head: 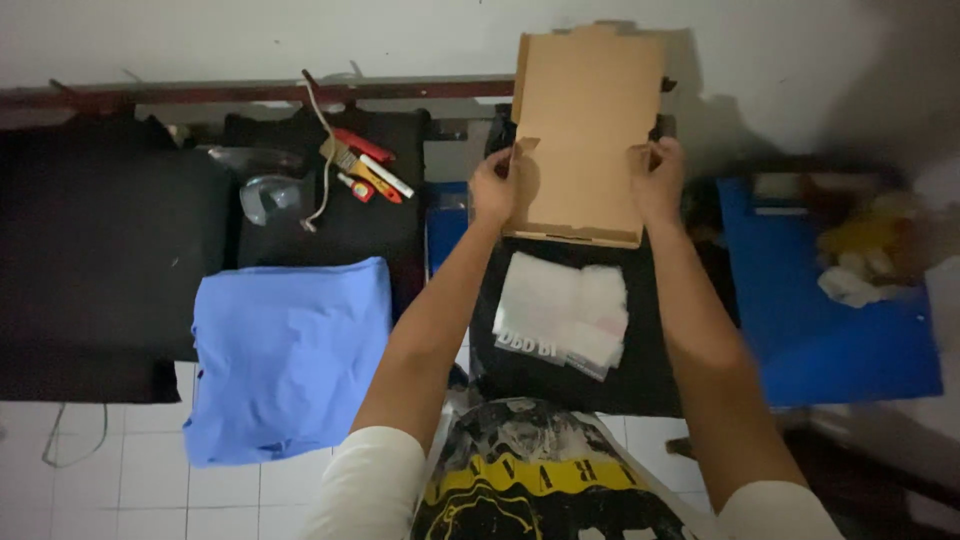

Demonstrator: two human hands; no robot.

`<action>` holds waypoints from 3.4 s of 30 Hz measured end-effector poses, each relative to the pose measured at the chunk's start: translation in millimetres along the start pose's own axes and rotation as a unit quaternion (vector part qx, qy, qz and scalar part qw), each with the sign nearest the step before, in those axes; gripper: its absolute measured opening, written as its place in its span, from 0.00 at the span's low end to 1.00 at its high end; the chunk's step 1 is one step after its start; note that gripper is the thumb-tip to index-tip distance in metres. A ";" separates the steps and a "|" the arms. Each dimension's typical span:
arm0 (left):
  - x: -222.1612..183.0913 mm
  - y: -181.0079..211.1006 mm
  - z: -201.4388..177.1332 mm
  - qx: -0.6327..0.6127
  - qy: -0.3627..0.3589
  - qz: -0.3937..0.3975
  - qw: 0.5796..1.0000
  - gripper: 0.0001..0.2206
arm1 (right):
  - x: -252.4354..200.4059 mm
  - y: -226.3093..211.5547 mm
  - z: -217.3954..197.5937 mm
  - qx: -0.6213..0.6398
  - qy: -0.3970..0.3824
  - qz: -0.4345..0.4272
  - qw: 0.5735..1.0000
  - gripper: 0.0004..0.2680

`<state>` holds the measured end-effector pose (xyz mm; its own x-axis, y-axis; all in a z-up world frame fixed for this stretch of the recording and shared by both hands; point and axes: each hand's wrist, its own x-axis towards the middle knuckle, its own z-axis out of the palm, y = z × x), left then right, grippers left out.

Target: The person folds a shirt, opens cardboard boxes, and packs tools, stickers, and plastic packets into the boxes by hand.

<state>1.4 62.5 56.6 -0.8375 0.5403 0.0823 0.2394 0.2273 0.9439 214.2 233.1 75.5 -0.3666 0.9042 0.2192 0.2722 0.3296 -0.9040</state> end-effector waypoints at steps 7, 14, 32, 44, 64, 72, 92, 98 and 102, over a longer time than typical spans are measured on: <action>-11.2 -40.4 14.1 -0.048 -0.052 0.095 0.993 0.19 | -8.0 44.1 12.0 -0.145 -0.065 -0.063 0.985 0.13; -28.1 -42.0 -6.2 0.023 -0.054 0.176 0.983 0.26 | -40.9 -2.2 -9.1 -0.160 -0.042 -0.020 0.986 0.19; -204.9 -40.4 -68.1 0.226 -0.159 0.015 0.961 0.37 | -252.3 4.9 -40.2 -0.297 -0.042 0.081 0.951 0.27; -194.7 -39.3 -50.6 0.309 -0.251 -0.038 0.917 0.41 | -230.2 21.2 -35.4 -0.242 -0.139 0.116 0.953 0.30; -217.2 -5.2 -54.0 0.258 -0.231 -0.058 0.936 0.32 | -197.4 2.3 -101.5 -0.232 -0.141 -0.121 0.955 0.28; -182.7 26.9 -121.0 0.215 -0.141 -0.012 0.966 0.29 | -192.4 -65.1 -22.9 -0.149 -0.132 -0.162 0.967 0.19; -4.2 -78.1 -329.1 0.350 -0.076 0.153 0.921 0.31 | -200.5 -201.5 328.2 -0.233 -0.237 -0.295 0.896 0.24; 30.5 -109.4 -309.9 0.314 -0.090 0.149 0.933 0.24 | -153.5 -152.0 386.4 -0.230 -0.173 -0.259 0.922 0.16; 34.0 -120.6 -297.3 0.294 -0.091 0.145 0.940 0.22 | -112.9 -105.8 418.1 -0.227 -0.129 -0.262 0.929 0.16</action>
<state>-202.0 -187.5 40.6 -0.6098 0.7661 0.2033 0.7204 0.4288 0.5451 -145.3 -17.4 -7.0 -0.7396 0.5112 0.4378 0.3224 0.8400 -0.4364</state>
